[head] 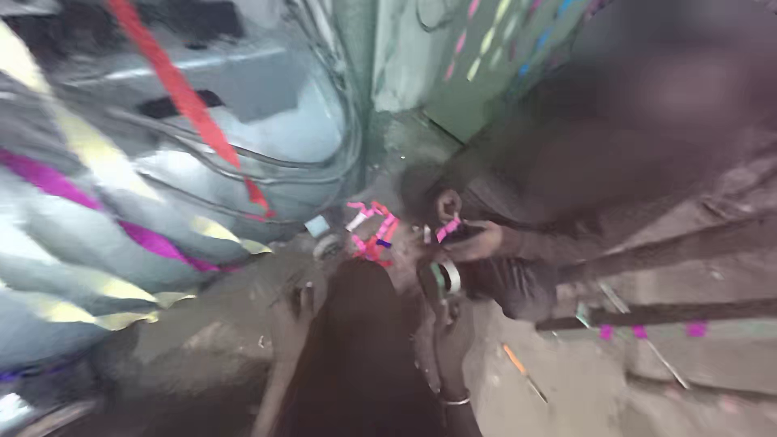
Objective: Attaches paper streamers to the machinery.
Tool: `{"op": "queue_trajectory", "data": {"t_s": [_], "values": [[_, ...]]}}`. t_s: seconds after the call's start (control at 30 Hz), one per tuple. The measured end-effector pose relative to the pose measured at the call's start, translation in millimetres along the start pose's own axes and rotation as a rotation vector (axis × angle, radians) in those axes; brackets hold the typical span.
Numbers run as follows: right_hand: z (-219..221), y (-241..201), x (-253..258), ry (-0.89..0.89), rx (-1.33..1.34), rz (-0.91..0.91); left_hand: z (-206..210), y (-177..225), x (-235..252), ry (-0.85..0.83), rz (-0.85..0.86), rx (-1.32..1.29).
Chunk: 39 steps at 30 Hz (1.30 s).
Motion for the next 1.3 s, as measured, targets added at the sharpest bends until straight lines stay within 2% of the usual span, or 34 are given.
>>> {"op": "queue_trajectory", "data": {"t_s": [0.07,0.1,0.17,0.23,0.33,0.43,0.57,0.67,0.83,1.1,1.23,1.3], "values": [[-11,66,27,-0.116,-0.138,0.156,21,4,-6,-0.065,-0.032,-0.062],[-5,95,34,-0.210,-0.119,0.209,28,10,-11,-0.099,-0.044,-0.062],[23,137,39,-0.434,0.083,0.310,44,24,-19,-0.175,-0.028,-0.054],[42,149,45,-0.539,0.210,0.324,61,33,-23,-0.250,0.015,-0.105],[48,142,58,-0.615,0.158,0.271,67,39,-30,-0.258,0.049,-0.165],[47,139,60,-0.683,0.331,0.407,66,41,-31,-0.243,0.059,-0.170],[40,135,56,-0.651,0.583,0.519,67,36,-28,-0.215,0.070,-0.178],[32,132,57,-0.482,0.708,0.518,69,26,-27,-0.237,0.050,-0.167],[27,146,45,-0.311,0.936,0.566,65,22,-28,-0.218,0.033,-0.170],[34,159,28,-0.238,0.947,0.562,76,23,-24,-0.277,0.053,-0.071],[52,181,13,-0.233,0.938,0.707,72,36,-3,-0.130,0.061,-0.156],[57,183,-9,-0.258,0.808,0.715,75,47,15,-0.143,0.023,-0.112]]}}
Point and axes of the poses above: each hand's wrist, its own x-axis towards the middle knuckle, its own z-axis out of the palm, y = z × x, the point moved 10 cm from there along x, towards the middle knuckle
